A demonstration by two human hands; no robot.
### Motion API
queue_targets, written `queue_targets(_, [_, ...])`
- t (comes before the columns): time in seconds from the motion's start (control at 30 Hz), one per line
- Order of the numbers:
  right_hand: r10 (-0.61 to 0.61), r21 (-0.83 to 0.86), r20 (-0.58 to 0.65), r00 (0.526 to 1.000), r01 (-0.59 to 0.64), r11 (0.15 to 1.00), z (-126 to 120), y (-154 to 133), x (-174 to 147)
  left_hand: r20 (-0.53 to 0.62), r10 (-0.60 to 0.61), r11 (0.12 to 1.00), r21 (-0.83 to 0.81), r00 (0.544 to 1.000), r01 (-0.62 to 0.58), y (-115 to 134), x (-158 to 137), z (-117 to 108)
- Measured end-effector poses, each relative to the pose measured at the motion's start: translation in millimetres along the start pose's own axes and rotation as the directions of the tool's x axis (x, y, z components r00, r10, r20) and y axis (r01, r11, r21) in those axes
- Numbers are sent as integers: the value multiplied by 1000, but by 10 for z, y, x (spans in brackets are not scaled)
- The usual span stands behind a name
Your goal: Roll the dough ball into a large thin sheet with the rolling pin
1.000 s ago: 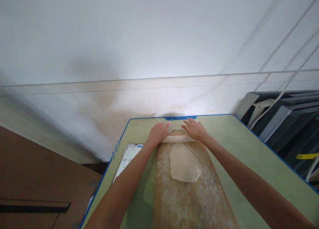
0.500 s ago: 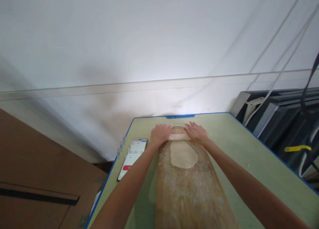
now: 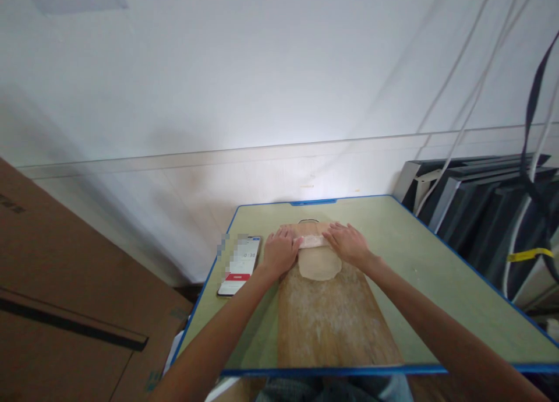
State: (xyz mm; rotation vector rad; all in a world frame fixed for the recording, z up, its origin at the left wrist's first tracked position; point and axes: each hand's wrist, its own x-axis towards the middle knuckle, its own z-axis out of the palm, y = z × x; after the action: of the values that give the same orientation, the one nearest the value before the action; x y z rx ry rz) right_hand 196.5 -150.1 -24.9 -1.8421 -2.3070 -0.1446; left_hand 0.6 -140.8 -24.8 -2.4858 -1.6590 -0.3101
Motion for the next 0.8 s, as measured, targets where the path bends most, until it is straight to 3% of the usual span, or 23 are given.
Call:
queue_targets(0.27, [7,10,-16,1000,-7,1000,47,6,-48,-41,-14,1000,6,999,14,9,-51,32])
queue_targets(0.5, [125,23,57,990,-127,992,122,-10,268,-15,-104,994,28,994,104,10,262,94])
queue_targets(0.8, [140,39,219,966,-152,988,221,126,631,111,-129,992,10,985,129,-99,615,164])
